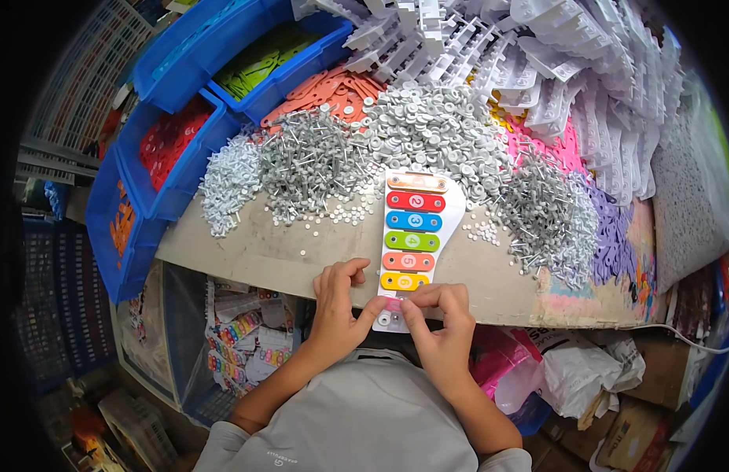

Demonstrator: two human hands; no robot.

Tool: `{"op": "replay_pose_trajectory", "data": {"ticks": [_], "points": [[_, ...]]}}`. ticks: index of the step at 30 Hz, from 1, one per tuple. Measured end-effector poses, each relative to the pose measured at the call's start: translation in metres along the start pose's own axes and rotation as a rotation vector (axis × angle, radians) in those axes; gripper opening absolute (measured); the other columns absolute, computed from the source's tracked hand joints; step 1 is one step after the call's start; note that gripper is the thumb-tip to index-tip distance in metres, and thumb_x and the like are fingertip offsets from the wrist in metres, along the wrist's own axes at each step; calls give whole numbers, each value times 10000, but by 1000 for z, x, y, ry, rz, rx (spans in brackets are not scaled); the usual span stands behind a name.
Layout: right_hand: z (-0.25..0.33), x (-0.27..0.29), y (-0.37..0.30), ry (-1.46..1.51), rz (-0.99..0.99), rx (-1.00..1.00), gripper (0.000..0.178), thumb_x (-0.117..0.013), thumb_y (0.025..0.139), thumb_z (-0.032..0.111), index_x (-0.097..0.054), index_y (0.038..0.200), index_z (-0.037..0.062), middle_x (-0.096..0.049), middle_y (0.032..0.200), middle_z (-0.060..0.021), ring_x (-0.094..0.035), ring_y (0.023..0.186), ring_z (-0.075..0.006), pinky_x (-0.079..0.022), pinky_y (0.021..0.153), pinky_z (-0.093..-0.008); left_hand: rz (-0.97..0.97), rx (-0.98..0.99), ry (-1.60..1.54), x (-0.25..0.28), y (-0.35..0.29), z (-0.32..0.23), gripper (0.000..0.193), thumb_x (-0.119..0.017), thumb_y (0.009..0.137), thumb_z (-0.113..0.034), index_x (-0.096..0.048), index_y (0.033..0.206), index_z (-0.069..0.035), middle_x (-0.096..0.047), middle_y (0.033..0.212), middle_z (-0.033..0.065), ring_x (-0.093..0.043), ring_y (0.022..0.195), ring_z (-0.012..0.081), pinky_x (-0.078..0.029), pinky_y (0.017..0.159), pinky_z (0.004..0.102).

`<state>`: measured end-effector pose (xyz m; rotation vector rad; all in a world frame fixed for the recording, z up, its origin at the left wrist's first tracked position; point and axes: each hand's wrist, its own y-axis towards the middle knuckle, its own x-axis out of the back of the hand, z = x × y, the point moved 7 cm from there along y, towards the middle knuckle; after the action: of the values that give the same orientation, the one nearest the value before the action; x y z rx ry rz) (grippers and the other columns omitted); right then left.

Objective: The recorder is assembling small colorful components into white plastic toy bases at a workbench.

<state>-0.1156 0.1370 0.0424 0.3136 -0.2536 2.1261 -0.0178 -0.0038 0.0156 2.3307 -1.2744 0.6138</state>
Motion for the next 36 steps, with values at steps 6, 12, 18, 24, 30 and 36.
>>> {"op": "replay_pose_trajectory", "data": {"ticks": [6,12,18,24,30,36], "points": [[-2,17,3,-450,-81,152,231,-787,774,78,-596,891,22,-529,1012,-121,-499,1032,-266,-417,905,-367,22,18,-7,-5,9,-3,570,-772,836,-202,-502,1312,-43,-539,999,87,-513,959,253,-345,924,412],[-22,22,4,-341,-41,125,314,-806,754,143,-582,947,37,-543,1057,-141,-509,1052,-305,-421,919,-388,-6,93,-35,-2,4,8,602,-798,797,-143,-511,1316,-39,-545,989,82,-526,953,249,-358,939,417],[-41,181,9,-444,-840,141,64,-594,928,32,-610,974,-10,-603,865,-66,-556,838,-162,-477,803,-323,190,-30,-9,-8,-16,0,899,-914,679,-298,-447,1396,-23,-570,925,57,-484,969,263,-356,914,415],[-133,329,20,-907,-849,4,232,-586,964,115,-615,1141,-33,-634,1102,-191,-651,880,-306,-515,798,-389,85,-223,97,-13,-19,-9,850,-920,675,-253,-475,1364,-30,-585,930,50,-507,935,252,-359,897,420],[-159,348,29,-835,-827,-93,212,-651,939,162,-657,1055,-16,-681,940,-143,-661,825,-269,-523,769,-371,35,-265,80,-8,-18,-7,784,-911,686,-201,-505,1337,-44,-603,952,53,-527,956,247,-366,892,414],[-168,358,31,-720,-830,-102,184,-680,927,157,-678,1013,-6,-701,893,-98,-648,802,-196,-517,754,-335,21,-184,105,-9,-14,2,747,-900,703,-197,-521,1328,-45,-615,966,57,-533,939,259,-370,892,416]]}}
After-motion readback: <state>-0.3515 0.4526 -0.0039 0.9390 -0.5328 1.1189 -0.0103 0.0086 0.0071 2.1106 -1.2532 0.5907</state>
